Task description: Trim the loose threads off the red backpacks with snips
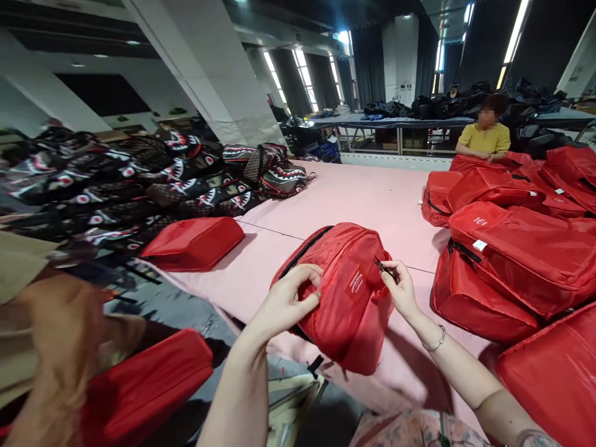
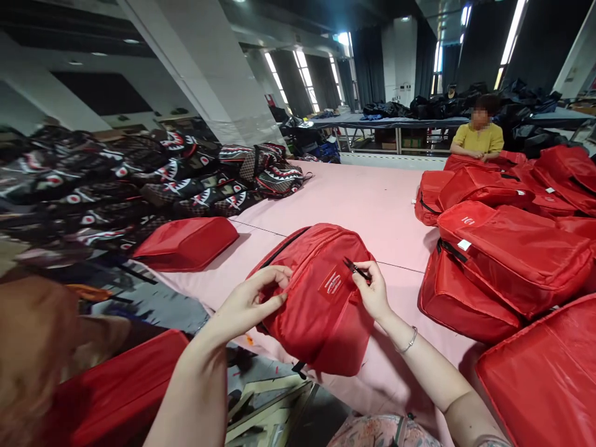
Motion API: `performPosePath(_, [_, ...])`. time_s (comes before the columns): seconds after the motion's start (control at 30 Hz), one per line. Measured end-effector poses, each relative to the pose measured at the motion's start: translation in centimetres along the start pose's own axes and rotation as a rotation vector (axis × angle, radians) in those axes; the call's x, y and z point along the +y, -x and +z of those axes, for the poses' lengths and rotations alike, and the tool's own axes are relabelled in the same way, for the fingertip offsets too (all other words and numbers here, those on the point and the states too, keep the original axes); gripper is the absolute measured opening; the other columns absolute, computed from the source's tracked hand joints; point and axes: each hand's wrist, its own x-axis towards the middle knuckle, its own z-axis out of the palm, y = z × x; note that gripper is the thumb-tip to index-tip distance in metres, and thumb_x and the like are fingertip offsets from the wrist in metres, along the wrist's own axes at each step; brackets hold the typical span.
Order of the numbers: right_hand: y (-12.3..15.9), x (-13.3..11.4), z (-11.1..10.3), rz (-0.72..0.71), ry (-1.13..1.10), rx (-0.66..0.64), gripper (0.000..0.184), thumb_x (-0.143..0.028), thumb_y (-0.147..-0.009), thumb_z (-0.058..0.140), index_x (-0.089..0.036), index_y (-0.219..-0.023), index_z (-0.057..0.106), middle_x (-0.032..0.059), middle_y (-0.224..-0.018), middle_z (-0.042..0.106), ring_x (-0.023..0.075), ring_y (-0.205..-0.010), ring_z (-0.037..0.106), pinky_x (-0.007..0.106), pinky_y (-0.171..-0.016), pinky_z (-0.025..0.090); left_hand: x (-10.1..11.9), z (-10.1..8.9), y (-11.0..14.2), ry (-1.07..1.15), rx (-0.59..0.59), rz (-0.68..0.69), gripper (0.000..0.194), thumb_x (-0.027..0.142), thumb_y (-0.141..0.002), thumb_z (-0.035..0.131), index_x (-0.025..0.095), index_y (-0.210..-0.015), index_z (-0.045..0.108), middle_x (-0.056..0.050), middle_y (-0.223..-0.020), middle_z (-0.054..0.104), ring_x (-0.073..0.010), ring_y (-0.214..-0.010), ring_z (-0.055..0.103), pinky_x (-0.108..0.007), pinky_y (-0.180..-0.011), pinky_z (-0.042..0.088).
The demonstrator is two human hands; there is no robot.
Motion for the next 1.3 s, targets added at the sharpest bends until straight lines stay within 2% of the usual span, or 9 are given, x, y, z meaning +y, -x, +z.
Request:
performPosePath(0.07, [-0.1, 0.1, 0.1, -0.014, -0.019, 0.039, 0.018, -0.03, -0.081, 0.054, -0.021, -0.095, 0.055, 0.0032, -0.092, 0.059, 0.0147, -0.086, 0.056, 0.03, -0.081, 0.046, 0.6, -0.5, 0.0, -0.207, 0.081, -0.023, 0.017, 0.027, -0.067, 0.05, 0.021, -0.082, 0.056, -0.007, -0.095, 0.06, -0.024, -0.095, 0.055, -0.038, -0.084, 0.045])
performPosePath(0.17, [-0.3, 0.2, 0.5, -0.027, -0.009, 0.061, 0.019, -0.032, -0.082, 0.053, -0.021, -0.097, 0.053, 0.0037, -0.094, 0.059, 0.0149, -0.089, 0.056, 0.031, -0.084, 0.045, 2.0, 0.5, -0.9, -0.406, 0.167, 0.011, 0.021, 0.03, -0.074, 0.049, 0.022, -0.092, 0.057, -0.009, -0.096, 0.06, -0.0258, -0.094, 0.054, -0.041, -0.086, 0.042])
performPosePath(0.23, [-0.3, 0.2, 0.7, -0.02, 0.006, 0.057, 0.019, -0.032, -0.082, 0.052, -0.021, -0.098, 0.053, 0.0036, -0.095, 0.058, 0.0149, -0.089, 0.056, 0.031, -0.084, 0.046, 2.6, 1.6, -1.9, -0.413, 0.163, 0.046, 0.021, 0.03, -0.079, 0.046, 0.021, -0.095, 0.057, -0.009, -0.096, 0.061, -0.0248, -0.091, 0.055, -0.039, -0.084, 0.043])
performPosePath(0.37, [-0.2, 0.4, 0.9, -0.02, 0.029, 0.055, 0.019, -0.032, -0.082, 0.053, -0.021, -0.098, 0.053, 0.0028, -0.094, 0.059, 0.0144, -0.088, 0.056, 0.029, -0.082, 0.046, 2.0, 2.8, -3.6, -0.379, 0.259, 0.02, 0.021, 0.03, -0.082, 0.043, 0.02, -0.094, 0.058, -0.009, -0.095, 0.062, -0.0238, -0.091, 0.057, -0.037, -0.082, 0.044])
performPosePath(0.57, [-0.6, 0.6, 1.5, -0.035, 0.1, -0.012, 0.018, -0.032, -0.083, 0.053, -0.021, -0.098, 0.054, 0.0029, -0.095, 0.061, 0.0141, -0.086, 0.058, 0.028, -0.078, 0.047, 0.5, 2.9, -4.7, -0.389, 0.262, -0.099, 0.025, 0.029, -0.082, 0.041, 0.02, -0.083, 0.064, -0.01, -0.09, 0.069, -0.0245, -0.083, 0.062, -0.034, -0.074, 0.045])
performPosePath(0.7, [-1.1, 0.7, 2.5, -0.089, 0.182, -0.02, 0.015, -0.032, -0.083, 0.052, -0.021, -0.093, 0.058, 0.0034, -0.091, 0.063, 0.0154, -0.083, 0.059, 0.029, -0.075, 0.046, 0.6, 2.9, -5.3, -0.34, 0.212, -0.163, 0.023, 0.025, -0.079, 0.041, 0.022, -0.071, 0.063, -0.007, -0.076, 0.07, -0.0221, -0.069, 0.063, -0.03, -0.063, 0.042])
performPosePath(0.87, [-1.7, 0.9, 3.6, -0.155, 0.243, 0.005, 0.015, -0.03, -0.085, 0.049, -0.021, -0.092, 0.058, 0.0037, -0.091, 0.063, 0.0159, -0.083, 0.058, 0.029, -0.075, 0.045, 1.0, 2.5, -5.3, -0.246, 0.186, -0.182, 0.022, 0.026, -0.077, 0.042, 0.022, -0.067, 0.061, -0.005, -0.069, 0.069, -0.0205, -0.064, 0.061, -0.029, -0.06, 0.041])
performPosePath(1.1, [-2.0, 0.6, 3.8, -0.272, 0.279, -0.004, 0.011, -0.026, -0.086, 0.048, -0.022, -0.088, 0.058, 0.0048, -0.089, 0.063, 0.0166, -0.087, 0.058, 0.031, -0.08, 0.045, 0.4, 2.5, -4.3, -0.311, 0.207, -0.069, 0.025, 0.029, -0.081, 0.038, 0.02, -0.078, 0.061, -0.008, -0.084, 0.068, -0.0219, -0.077, 0.062, -0.032, -0.07, 0.045])
performPosePath(1.3, [-1.0, 0.9, 1.8, -0.094, 0.071, 0.086, 0.019, -0.032, -0.083, 0.052, -0.021, -0.098, 0.054, 0.0044, -0.096, 0.06, 0.0148, -0.087, 0.057, 0.028, -0.077, 0.046, -1.1, -0.2, -2.2, -0.276, 0.136, 0.084, 0.025, 0.035, -0.085, 0.039, 0.02, -0.085, 0.06, -0.008, -0.087, 0.065, -0.0202, -0.083, 0.06, -0.033, -0.078, 0.047])
